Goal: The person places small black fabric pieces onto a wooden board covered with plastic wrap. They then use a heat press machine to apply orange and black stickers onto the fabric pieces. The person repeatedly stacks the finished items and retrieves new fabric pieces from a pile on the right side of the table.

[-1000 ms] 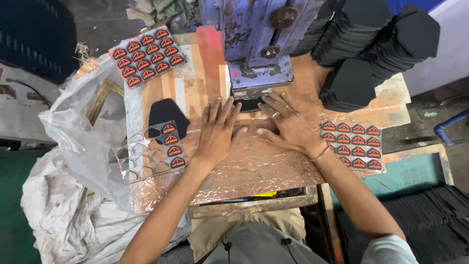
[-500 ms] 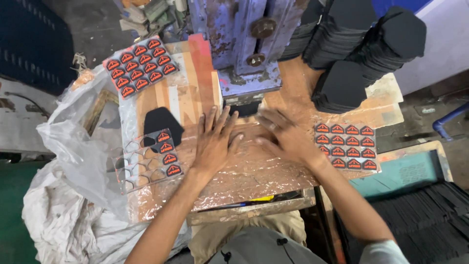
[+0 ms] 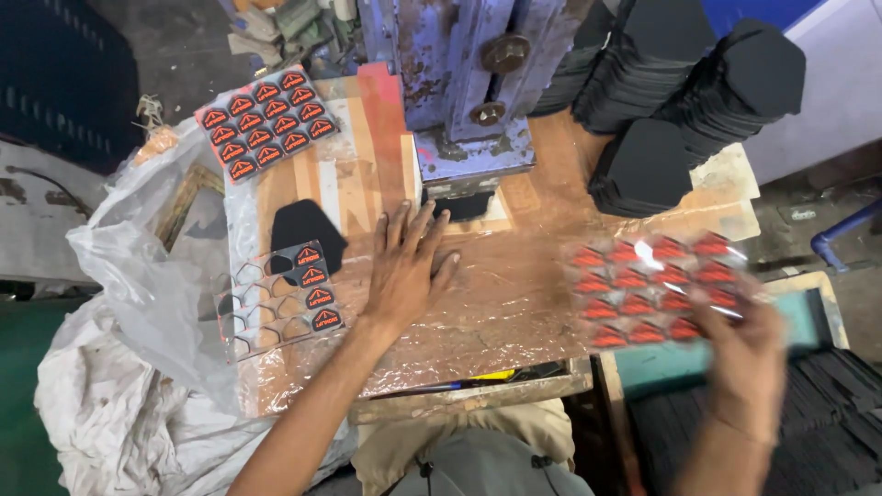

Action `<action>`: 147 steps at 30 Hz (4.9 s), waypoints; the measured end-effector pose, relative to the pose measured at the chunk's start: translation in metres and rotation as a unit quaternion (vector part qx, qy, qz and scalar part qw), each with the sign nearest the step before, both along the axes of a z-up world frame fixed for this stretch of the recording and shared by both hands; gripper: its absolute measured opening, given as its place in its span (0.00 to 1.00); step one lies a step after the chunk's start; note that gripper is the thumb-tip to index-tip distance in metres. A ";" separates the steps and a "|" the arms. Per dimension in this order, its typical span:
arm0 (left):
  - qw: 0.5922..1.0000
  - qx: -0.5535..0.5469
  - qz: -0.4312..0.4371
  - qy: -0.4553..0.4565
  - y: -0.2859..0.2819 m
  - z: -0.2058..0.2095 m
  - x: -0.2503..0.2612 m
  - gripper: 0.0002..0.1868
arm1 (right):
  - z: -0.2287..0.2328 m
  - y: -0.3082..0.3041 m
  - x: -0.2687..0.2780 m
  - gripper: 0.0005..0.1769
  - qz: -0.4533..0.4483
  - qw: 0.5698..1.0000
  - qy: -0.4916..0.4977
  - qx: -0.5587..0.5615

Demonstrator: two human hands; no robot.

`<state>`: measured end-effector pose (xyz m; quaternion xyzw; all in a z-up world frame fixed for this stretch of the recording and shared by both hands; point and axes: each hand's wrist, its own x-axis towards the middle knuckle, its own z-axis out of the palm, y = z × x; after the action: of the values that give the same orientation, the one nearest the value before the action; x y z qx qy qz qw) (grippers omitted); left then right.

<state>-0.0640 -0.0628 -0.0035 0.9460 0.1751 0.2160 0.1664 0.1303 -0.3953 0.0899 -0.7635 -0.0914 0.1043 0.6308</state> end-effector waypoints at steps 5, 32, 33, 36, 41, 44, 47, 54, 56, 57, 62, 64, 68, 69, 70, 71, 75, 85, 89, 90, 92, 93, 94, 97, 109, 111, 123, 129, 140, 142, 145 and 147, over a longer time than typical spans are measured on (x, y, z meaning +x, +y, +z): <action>1.000 0.010 0.002 -0.016 0.000 -0.006 -0.002 0.31 | -0.058 0.102 -0.004 0.15 0.212 0.973 0.064 -0.058; 1.000 -0.023 -0.003 -0.009 0.006 -0.007 -0.002 0.36 | -0.054 0.165 0.001 0.16 0.218 0.966 -0.121 -0.065; 1.000 -0.023 -0.004 -0.011 0.004 -0.007 -0.003 0.37 | -0.050 0.164 -0.003 0.17 0.216 0.967 -0.117 -0.069; 1.000 -0.021 -0.002 0.004 0.005 -0.004 -0.003 0.36 | -0.061 0.162 0.005 0.15 0.221 0.968 -0.098 -0.074; 1.000 -0.009 -0.009 -0.009 0.006 -0.005 -0.004 0.37 | -0.054 0.163 0.003 0.14 0.224 0.966 -0.113 -0.061; 0.999 -0.026 -0.029 -0.010 0.012 -0.002 -0.016 0.37 | -0.054 0.151 -0.001 0.12 0.236 0.962 -0.113 -0.078; 0.998 -0.040 0.044 0.019 0.041 0.027 -0.040 0.38 | -0.049 0.133 -0.005 0.19 0.247 0.964 -0.085 -0.046; 0.886 -0.338 0.314 0.052 0.160 0.002 -0.191 0.39 | -0.074 0.081 -0.024 0.11 0.183 0.967 -0.112 -0.138; 0.894 -0.331 0.300 -0.014 0.133 0.023 -0.208 0.29 | -0.066 0.082 -0.028 0.11 0.211 0.952 -0.167 -0.148; 0.897 -0.327 0.288 -0.077 0.117 0.032 -0.218 0.20 | -0.062 0.080 -0.032 0.12 0.240 0.932 -0.219 -0.161; 0.866 -0.470 0.152 -0.071 0.021 0.048 -0.147 0.17 | -0.008 0.122 -0.100 0.17 0.359 0.884 -0.281 -0.102; 0.881 -0.457 0.109 -0.048 0.009 0.038 -0.102 0.17 | -0.015 0.149 -0.109 0.19 0.398 0.861 -0.308 -0.078; 0.807 -0.589 -0.042 -0.001 0.021 0.003 -0.044 0.17 | -0.043 0.182 -0.103 0.12 0.379 0.861 -0.330 -0.084; 0.793 -0.606 -0.004 0.057 0.028 -0.006 -0.032 0.19 | -0.049 0.189 -0.096 0.11 0.372 0.863 -0.329 -0.089; 0.792 -0.608 -0.005 0.057 0.028 -0.004 -0.027 0.19 | -0.050 0.189 -0.095 0.11 0.371 0.864 -0.329 -0.091; 0.830 -0.555 -0.047 -0.009 0.028 -0.002 -0.023 0.18 | -0.052 0.188 -0.095 0.09 0.372 0.854 -0.351 -0.094; 0.936 -0.344 -0.063 -0.026 0.023 -0.005 -0.019 0.15 | -0.069 0.160 -0.121 0.13 0.425 0.726 -0.500 -0.207; 0.890 -0.452 -0.046 -0.032 0.021 0.015 -0.034 0.20 | -0.053 0.068 -0.082 0.07 0.357 0.928 -0.080 -0.065; 0.899 -0.408 -0.032 -0.158 0.039 0.004 -0.082 0.37 | -0.064 0.037 0.003 0.04 0.158 0.986 -0.041 -0.021; 0.925 -0.328 0.048 -0.183 0.045 -0.002 -0.101 0.41 | -0.072 0.026 0.025 0.04 0.124 0.983 -0.128 -0.043; 0.918 -0.280 0.151 -0.238 0.083 -0.016 -0.158 0.41 | -0.080 0.020 0.033 0.09 0.128 0.979 -0.141 -0.075; 0.898 -0.231 0.235 -0.291 0.101 -0.020 -0.188 0.41 | -0.082 0.018 0.038 0.15 0.118 0.974 -0.159 -0.111; 0.897 -0.222 0.248 -0.290 0.126 -0.049 -0.214 0.41 | -0.093 0.013 0.036 0.15 0.132 0.973 -0.156 -0.105; 0.644 -0.509 0.396 -0.412 0.191 -0.116 -0.265 0.46 | -0.120 0.010 0.046 0.12 0.104 0.971 -0.208 -0.060; 0.901 -0.414 0.005 -0.132 0.065 0.006 0.019 0.52 | -0.089 0.005 0.066 0.15 0.039 0.966 -0.215 -0.135; 0.813 -0.561 -0.030 -0.157 0.056 0.015 0.051 0.57 | -0.081 -0.005 0.078 0.15 0.010 0.950 -0.220 -0.223; 0.932 -0.315 -0.025 -0.178 0.071 -0.010 0.030 0.48 | 0.008 0.068 0.098 0.23 0.224 0.808 -0.460 -0.293; 0.831 -0.516 0.198 -0.057 0.052 0.005 -0.093 0.27 | 0.009 0.066 0.077 0.06 0.133 0.813 -0.509 -0.249; 0.969 0.033 0.237 -0.066 0.080 0.014 -0.107 0.47 | -0.059 0.134 -0.070 0.44 0.420 0.708 -0.494 -0.280; 0.981 0.047 0.174 -0.076 0.064 0.002 -0.059 0.45 | -0.055 0.163 -0.047 0.46 0.423 0.693 -0.505 -0.293; 0.999 0.013 0.015 -0.028 0.029 0.006 -0.003 0.40 | -0.057 0.191 -0.019 0.46 0.433 0.693 -0.491 -0.303; 1.000 0.030 -0.005 0.006 0.019 -0.011 0.008 0.39 | -0.065 0.194 -0.008 0.44 0.435 0.682 -0.516 -0.283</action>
<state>-0.0558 -0.0438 -0.0145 0.9527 0.1652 0.2147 0.1380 0.1227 -0.2011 0.0251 -0.7129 -0.6903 -0.0224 0.1216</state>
